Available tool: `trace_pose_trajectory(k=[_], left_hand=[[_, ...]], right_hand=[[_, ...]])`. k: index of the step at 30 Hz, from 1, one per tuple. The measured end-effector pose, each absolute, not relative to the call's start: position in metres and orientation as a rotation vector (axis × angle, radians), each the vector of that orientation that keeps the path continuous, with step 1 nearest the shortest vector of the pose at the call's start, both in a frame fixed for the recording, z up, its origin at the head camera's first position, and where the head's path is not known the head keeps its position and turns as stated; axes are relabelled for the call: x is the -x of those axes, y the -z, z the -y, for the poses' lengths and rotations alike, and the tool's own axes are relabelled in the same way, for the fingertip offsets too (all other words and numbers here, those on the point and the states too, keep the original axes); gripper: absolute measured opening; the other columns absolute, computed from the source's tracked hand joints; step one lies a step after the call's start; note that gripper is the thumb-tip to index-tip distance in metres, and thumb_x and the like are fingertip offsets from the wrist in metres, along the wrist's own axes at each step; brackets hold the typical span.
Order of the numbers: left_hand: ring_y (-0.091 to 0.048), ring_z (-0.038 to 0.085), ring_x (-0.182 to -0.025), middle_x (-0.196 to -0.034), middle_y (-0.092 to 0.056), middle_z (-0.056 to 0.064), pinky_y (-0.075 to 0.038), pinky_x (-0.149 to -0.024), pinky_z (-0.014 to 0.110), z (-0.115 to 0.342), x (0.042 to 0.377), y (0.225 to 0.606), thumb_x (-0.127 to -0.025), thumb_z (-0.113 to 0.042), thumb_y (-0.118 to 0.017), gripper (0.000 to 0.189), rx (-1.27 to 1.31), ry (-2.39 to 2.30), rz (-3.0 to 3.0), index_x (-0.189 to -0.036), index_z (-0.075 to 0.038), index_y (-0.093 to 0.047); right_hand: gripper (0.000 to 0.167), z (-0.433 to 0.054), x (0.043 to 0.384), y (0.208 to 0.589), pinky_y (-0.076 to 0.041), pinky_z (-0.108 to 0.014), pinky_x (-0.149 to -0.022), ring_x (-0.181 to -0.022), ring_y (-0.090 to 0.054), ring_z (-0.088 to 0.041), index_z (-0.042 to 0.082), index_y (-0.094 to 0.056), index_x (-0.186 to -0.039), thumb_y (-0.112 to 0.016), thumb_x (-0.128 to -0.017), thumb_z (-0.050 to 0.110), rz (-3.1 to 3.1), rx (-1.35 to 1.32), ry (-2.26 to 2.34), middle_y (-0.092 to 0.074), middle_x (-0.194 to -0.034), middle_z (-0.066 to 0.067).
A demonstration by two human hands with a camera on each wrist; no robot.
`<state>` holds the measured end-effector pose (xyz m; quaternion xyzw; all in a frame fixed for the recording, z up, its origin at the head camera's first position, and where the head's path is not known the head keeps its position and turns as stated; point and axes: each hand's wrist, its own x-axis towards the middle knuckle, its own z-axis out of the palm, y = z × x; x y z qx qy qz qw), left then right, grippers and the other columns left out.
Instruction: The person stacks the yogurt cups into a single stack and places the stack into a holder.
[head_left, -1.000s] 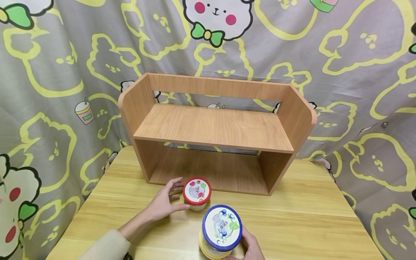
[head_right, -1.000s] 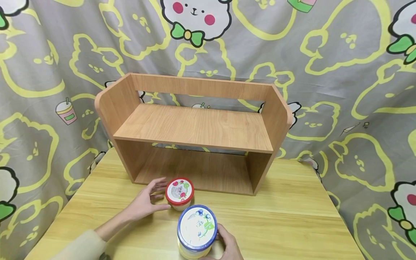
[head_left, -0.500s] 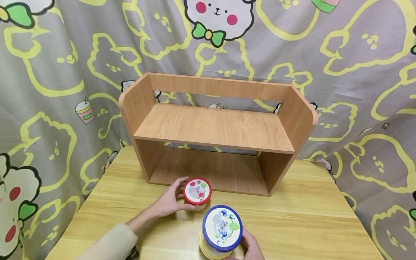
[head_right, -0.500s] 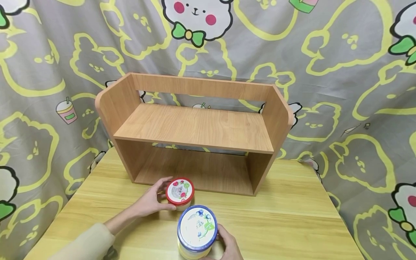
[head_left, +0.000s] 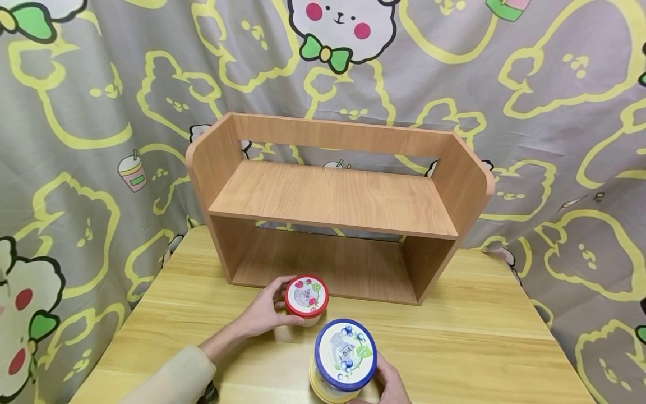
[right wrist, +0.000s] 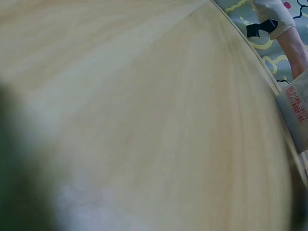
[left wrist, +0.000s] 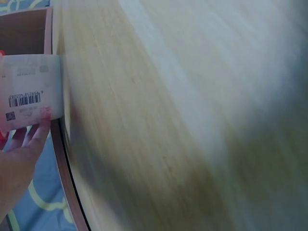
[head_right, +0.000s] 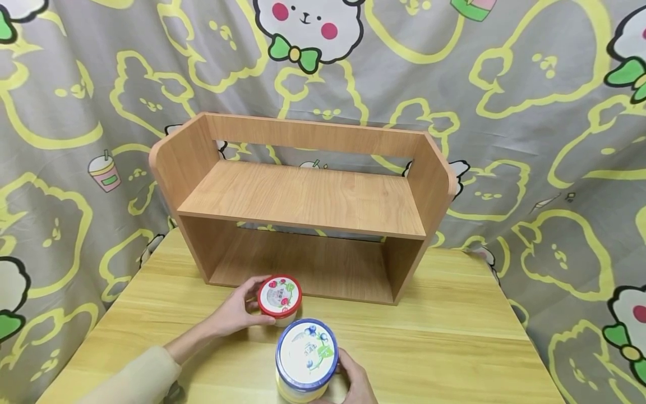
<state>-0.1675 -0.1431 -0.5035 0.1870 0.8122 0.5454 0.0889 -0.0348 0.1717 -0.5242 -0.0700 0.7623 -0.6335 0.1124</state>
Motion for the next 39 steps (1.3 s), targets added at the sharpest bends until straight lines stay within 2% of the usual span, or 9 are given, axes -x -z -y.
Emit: trace_pose_trajectory(k=[5, 16, 23, 27, 34, 39], left_hand=[[-0.064, 0.033, -0.126, -0.143, -0.059, 0.02, -0.06, -0.102, 0.027, 0.144, 0.168, 0.502, -0.078, -0.021, -0.095, 0.094, -0.527, -1.659, -2.403, -0.154, -0.005, -0.043], [-0.064, 0.029, -0.126, -0.142, -0.061, 0.012, -0.06, -0.101, 0.024, 0.154, 0.163, 0.486, -0.076, -0.026, -0.097, 0.094, -0.492, -1.666, -2.442, -0.154, -0.012, -0.046], [-0.064, 0.032, -0.128, -0.144, -0.06, 0.013, -0.061, -0.1, 0.025, 0.16, 0.159, 0.474, -0.077, -0.024, -0.096, 0.093, -0.533, -1.697, -2.427, -0.154, -0.014, -0.045], [-0.064, 0.027, -0.125, -0.144, -0.06, 0.013, -0.062, -0.097, 0.022, 0.163, 0.155, 0.464, -0.077, -0.024, -0.096, 0.092, -0.57, -1.708, -2.427, -0.154, -0.015, -0.046], [-0.067, 0.016, -0.12, -0.142, -0.062, 0.011, -0.063, -0.096, 0.025, 0.167, 0.149, 0.445, -0.078, -0.023, -0.095, 0.09, -0.666, -1.694, -2.465, -0.154, -0.016, -0.047], [-0.067, 0.014, -0.118, -0.141, -0.063, 0.009, -0.063, -0.097, 0.026, 0.167, 0.144, 0.432, -0.077, -0.023, -0.096, 0.09, -0.709, -1.684, -2.482, -0.153, -0.018, -0.048]], right_hand=[[0.074, -0.171, 0.035, 0.521, -0.039, -0.016, -0.114, -0.135, -0.055, 0.004, 0.029, -0.06, -0.144, -0.092, -0.079, 0.016, -2.278, 0.134, 1.762, -0.068, -0.143, 0.008], [0.075, -0.171, 0.035, 0.519, -0.04, -0.017, -0.115, -0.134, -0.056, 0.002, 0.029, -0.059, -0.144, -0.093, -0.078, 0.019, -2.271, 0.128, 1.753, -0.068, -0.143, 0.008], [0.075, -0.171, 0.036, 0.52, -0.039, -0.016, -0.115, -0.135, -0.056, 0.002, 0.029, -0.06, -0.144, -0.093, -0.078, 0.016, -2.269, 0.14, 1.765, -0.068, -0.144, 0.01], [0.075, -0.171, 0.036, 0.521, -0.037, -0.015, -0.114, -0.136, -0.056, 0.001, 0.03, -0.06, -0.143, -0.092, -0.078, 0.013, -2.269, 0.15, 1.775, -0.068, -0.144, 0.01], [0.076, -0.172, 0.036, 0.522, -0.038, -0.016, -0.115, -0.136, -0.056, 0.001, 0.032, -0.06, -0.144, -0.092, -0.078, 0.011, -2.276, 0.162, 1.775, -0.068, -0.144, 0.011], [0.076, -0.171, 0.036, 0.522, -0.037, -0.015, -0.114, -0.136, -0.056, 0.001, 0.03, -0.061, -0.144, -0.092, -0.077, 0.01, -2.273, 0.163, 1.789, -0.068, -0.143, 0.01]])
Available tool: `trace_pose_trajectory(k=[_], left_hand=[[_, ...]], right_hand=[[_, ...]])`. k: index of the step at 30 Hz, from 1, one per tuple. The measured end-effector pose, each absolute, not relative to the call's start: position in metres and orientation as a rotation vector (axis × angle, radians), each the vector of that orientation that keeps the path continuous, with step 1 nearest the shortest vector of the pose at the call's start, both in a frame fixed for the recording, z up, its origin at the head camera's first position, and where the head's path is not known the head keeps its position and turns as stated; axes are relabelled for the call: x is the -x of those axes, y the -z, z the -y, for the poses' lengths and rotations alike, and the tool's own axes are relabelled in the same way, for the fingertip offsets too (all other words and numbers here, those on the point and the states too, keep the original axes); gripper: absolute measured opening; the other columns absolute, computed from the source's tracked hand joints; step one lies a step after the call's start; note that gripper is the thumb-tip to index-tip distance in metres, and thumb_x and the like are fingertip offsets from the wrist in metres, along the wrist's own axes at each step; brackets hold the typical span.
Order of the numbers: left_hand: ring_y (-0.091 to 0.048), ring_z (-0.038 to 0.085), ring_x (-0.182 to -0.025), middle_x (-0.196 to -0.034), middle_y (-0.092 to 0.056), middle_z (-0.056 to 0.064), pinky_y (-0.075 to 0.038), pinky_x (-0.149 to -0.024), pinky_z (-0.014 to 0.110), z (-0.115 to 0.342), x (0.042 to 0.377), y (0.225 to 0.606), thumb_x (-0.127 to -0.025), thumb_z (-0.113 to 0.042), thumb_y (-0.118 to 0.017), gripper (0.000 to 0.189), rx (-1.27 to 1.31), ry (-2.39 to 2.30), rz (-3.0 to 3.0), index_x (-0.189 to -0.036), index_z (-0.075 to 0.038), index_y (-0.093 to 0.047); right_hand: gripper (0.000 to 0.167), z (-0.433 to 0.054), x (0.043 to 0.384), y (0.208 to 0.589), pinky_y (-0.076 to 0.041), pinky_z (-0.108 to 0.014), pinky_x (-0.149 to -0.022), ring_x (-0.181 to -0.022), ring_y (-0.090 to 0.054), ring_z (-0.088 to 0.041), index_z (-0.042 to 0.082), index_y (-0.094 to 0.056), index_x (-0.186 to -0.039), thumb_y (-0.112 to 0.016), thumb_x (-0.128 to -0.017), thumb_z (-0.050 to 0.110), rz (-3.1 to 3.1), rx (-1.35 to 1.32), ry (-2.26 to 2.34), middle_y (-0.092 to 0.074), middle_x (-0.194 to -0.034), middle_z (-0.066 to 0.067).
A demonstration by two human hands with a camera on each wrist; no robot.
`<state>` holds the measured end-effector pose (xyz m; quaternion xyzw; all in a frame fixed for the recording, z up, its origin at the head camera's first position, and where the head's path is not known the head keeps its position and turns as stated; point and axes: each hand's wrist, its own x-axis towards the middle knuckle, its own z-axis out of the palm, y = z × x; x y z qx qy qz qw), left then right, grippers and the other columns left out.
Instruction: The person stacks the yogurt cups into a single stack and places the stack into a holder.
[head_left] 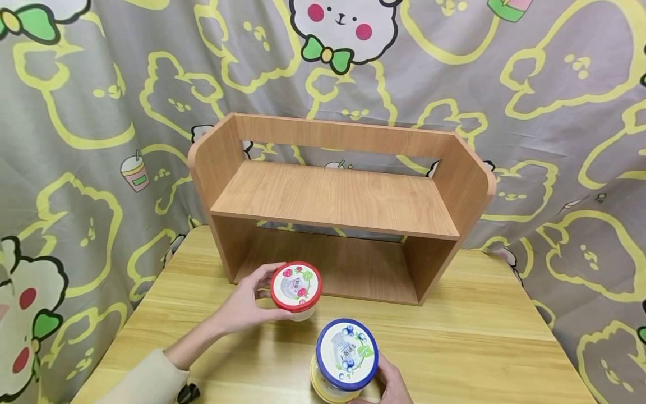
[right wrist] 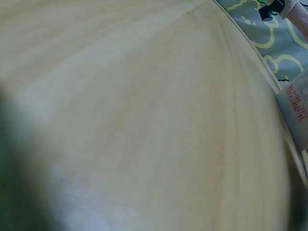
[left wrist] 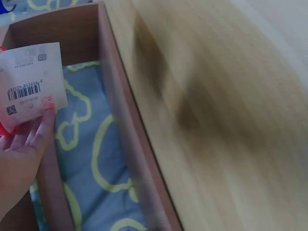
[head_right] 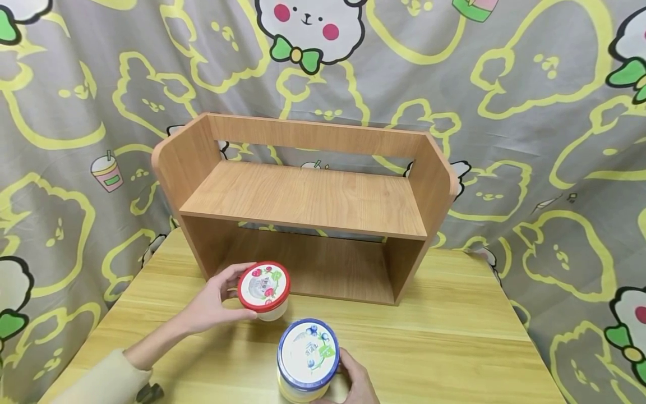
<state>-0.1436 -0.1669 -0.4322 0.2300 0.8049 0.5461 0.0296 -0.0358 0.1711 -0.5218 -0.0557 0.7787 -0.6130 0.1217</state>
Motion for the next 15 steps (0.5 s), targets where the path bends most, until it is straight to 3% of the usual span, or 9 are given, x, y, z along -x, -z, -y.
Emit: trace_pose_trajectory(k=[15], left_hand=[[-0.07, 0.01, -0.117, -0.14, -0.065, 0.007, -0.062, -0.1, 0.027, 0.158, 0.13, 0.395, -0.077, -0.022, -0.096, 0.09, -0.869, -1.663, -2.465, -0.153, -0.018, -0.048]], right_hand=[[0.077, -0.172, 0.036, 0.523, -0.037, -0.015, -0.114, -0.135, -0.057, -0.001, 0.032, -0.061, -0.143, -0.092, -0.077, 0.01, -2.264, 0.178, 1.803, -0.069, -0.143, 0.01]])
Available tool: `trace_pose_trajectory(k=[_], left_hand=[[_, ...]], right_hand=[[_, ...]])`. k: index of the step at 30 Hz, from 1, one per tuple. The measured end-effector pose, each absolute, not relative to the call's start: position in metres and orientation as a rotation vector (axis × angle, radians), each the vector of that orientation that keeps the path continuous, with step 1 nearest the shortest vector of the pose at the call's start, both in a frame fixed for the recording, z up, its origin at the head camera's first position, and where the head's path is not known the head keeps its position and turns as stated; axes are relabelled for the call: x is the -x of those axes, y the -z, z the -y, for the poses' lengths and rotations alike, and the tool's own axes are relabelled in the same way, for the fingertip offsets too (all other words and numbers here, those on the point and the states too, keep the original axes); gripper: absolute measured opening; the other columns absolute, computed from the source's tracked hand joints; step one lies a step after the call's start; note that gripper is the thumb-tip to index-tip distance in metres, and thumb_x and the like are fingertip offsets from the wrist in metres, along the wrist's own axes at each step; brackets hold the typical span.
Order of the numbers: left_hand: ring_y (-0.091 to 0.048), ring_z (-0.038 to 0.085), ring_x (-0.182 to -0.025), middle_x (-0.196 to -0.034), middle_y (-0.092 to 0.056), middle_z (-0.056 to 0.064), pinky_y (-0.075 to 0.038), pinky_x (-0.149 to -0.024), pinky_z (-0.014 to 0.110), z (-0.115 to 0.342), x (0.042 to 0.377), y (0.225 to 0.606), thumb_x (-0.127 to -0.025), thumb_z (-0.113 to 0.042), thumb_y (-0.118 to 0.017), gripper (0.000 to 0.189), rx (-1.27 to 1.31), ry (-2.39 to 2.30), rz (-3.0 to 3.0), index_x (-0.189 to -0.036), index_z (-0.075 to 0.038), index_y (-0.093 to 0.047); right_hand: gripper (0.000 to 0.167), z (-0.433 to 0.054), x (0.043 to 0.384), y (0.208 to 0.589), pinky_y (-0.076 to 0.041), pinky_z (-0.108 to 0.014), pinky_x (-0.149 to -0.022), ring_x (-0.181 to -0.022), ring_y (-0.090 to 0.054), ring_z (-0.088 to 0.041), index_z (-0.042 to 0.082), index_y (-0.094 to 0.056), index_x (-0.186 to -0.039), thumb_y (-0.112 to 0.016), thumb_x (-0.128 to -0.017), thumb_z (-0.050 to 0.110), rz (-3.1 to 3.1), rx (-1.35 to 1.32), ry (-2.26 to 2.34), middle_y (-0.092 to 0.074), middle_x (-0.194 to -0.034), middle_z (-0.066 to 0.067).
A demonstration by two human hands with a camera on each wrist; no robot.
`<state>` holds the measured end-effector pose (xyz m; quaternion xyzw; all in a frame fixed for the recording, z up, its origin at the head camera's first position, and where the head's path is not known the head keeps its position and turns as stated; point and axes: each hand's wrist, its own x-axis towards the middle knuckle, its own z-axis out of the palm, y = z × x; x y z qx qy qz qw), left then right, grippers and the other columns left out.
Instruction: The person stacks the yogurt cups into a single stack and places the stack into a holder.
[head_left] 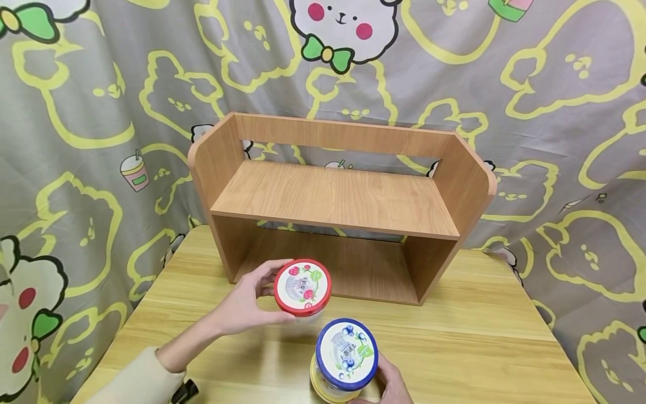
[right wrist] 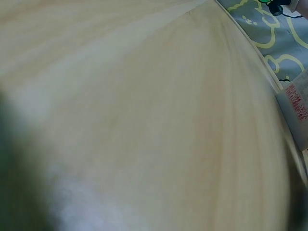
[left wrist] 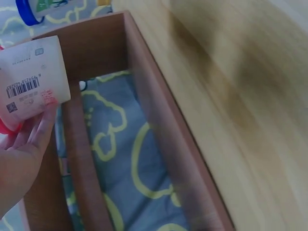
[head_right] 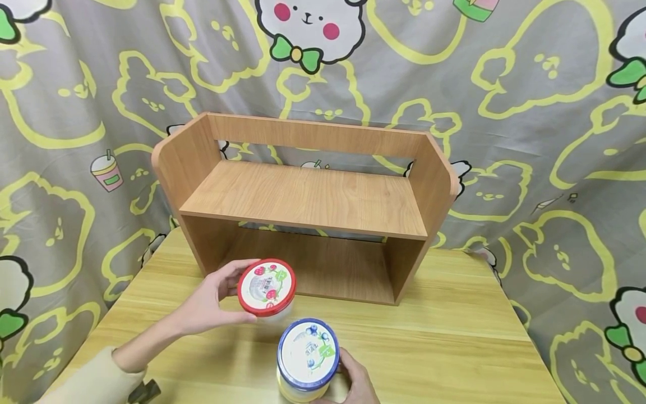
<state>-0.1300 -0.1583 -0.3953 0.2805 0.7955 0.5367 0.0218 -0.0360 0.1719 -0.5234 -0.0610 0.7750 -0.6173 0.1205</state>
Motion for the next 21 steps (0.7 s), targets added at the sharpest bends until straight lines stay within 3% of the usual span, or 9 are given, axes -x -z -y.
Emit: trace_pose_trajectory(k=[10, 21], left_hand=[[-0.07, 0.01, -0.118, -0.142, -0.065, 0.006, -0.063, -0.098, 0.028, 0.156, 0.124, 0.378, -0.076, -0.02, -0.097, 0.091, -0.971, -1.659, -2.459, -0.153, -0.02, -0.049], [-0.066, 0.012, -0.126, -0.144, -0.064, -0.006, -0.062, -0.102, 0.031, 0.142, 0.114, 0.357, -0.075, -0.022, -0.097, 0.092, -0.991, -1.653, -2.39, -0.153, -0.03, -0.049]], right_hand=[[0.074, -0.172, 0.036, 0.521, -0.037, -0.015, -0.113, -0.134, -0.058, -0.001, 0.031, -0.06, -0.144, -0.091, -0.08, 0.011, -2.235, 0.177, 1.806, -0.068, -0.143, 0.01], [0.075, -0.172, 0.036, 0.521, -0.039, -0.015, -0.113, -0.133, -0.058, -0.002, 0.031, -0.059, -0.145, -0.09, -0.08, 0.013, -2.232, 0.186, 1.796, -0.068, -0.143, 0.009]])
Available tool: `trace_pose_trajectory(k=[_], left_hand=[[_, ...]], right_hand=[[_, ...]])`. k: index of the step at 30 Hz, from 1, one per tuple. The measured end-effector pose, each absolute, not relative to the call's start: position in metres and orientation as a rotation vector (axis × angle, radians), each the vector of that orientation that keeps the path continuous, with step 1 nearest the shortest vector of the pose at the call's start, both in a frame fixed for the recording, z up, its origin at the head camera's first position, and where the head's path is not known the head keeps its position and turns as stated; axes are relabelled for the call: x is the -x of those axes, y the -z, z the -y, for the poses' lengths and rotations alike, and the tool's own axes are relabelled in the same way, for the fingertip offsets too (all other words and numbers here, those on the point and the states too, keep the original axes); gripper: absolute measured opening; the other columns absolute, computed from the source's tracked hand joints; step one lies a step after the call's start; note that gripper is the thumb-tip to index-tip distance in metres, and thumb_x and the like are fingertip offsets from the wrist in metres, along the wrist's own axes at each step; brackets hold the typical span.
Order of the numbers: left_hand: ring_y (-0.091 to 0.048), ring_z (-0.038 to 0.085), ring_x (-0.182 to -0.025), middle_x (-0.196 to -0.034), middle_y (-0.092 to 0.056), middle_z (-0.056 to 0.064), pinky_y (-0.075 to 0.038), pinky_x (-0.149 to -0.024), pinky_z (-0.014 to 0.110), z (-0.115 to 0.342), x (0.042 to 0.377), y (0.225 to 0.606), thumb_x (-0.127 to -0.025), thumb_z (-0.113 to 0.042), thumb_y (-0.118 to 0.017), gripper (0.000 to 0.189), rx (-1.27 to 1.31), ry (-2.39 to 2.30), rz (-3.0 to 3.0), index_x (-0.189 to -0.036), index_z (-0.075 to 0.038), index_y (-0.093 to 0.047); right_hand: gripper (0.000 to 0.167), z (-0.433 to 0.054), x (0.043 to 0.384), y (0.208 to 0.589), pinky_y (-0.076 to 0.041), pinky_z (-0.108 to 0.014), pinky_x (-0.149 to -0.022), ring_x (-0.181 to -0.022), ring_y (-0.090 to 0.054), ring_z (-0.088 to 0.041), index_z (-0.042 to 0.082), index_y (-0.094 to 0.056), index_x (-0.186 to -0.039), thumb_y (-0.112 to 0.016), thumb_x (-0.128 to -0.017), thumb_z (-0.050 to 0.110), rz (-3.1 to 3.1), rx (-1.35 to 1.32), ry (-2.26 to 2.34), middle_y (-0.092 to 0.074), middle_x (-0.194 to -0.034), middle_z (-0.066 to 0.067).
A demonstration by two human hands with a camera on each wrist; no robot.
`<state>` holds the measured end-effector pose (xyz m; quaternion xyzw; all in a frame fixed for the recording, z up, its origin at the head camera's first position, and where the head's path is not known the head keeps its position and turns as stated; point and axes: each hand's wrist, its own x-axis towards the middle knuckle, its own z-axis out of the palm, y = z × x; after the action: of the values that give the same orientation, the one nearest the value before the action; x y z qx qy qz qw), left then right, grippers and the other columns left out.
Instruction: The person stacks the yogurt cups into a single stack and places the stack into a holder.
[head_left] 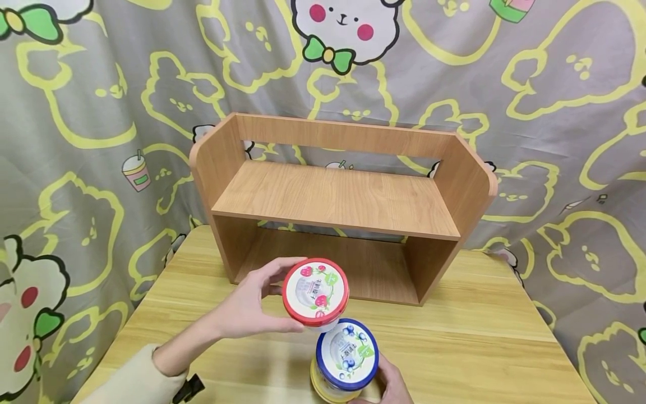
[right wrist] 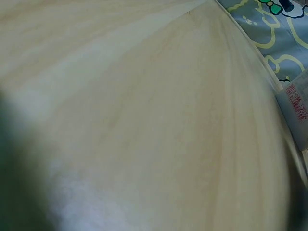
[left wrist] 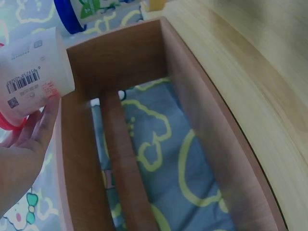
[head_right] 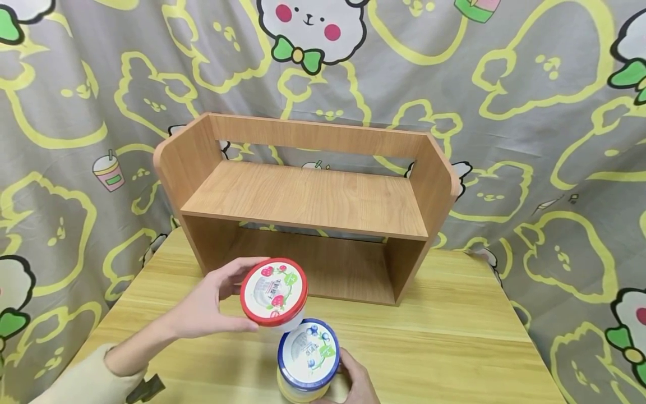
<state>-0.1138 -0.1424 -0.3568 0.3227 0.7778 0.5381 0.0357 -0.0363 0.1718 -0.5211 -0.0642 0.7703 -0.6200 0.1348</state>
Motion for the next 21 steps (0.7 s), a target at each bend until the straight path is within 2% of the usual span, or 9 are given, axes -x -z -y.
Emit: trace_pose_trajectory(k=[6, 11, 21], left_hand=[[-0.066, 0.013, -0.123, -0.144, -0.064, -0.001, -0.061, -0.103, 0.031, 0.134, 0.11, 0.354, -0.077, -0.021, -0.096, 0.091, -1.081, -1.648, -2.324, -0.154, -0.025, -0.048], [-0.067, 0.012, -0.122, -0.142, -0.065, -0.005, -0.062, -0.101, 0.031, 0.127, 0.108, 0.352, -0.077, -0.022, -0.096, 0.091, -1.081, -1.618, -2.297, -0.154, -0.028, -0.048], [-0.064, 0.01, -0.125, -0.141, -0.065, -0.012, -0.062, -0.1, 0.031, 0.114, 0.103, 0.35, -0.076, -0.023, -0.097, 0.09, -1.062, -1.573, -2.256, -0.152, -0.032, -0.049]], right_hand=[[0.076, -0.172, 0.037, 0.524, -0.038, -0.015, -0.114, -0.134, -0.059, -0.003, 0.029, -0.06, -0.145, -0.09, -0.079, 0.009, -2.224, 0.215, 1.822, -0.068, -0.143, 0.007], [0.076, -0.171, 0.038, 0.524, -0.038, -0.016, -0.115, -0.134, -0.059, -0.004, 0.028, -0.06, -0.145, -0.089, -0.078, 0.007, -2.221, 0.228, 1.835, -0.069, -0.143, 0.006], [0.07, -0.172, 0.038, 0.521, -0.04, -0.015, -0.113, -0.132, -0.06, -0.005, 0.025, -0.057, -0.147, -0.086, -0.085, 0.013, -2.174, 0.272, 1.822, -0.07, -0.141, 0.003]])
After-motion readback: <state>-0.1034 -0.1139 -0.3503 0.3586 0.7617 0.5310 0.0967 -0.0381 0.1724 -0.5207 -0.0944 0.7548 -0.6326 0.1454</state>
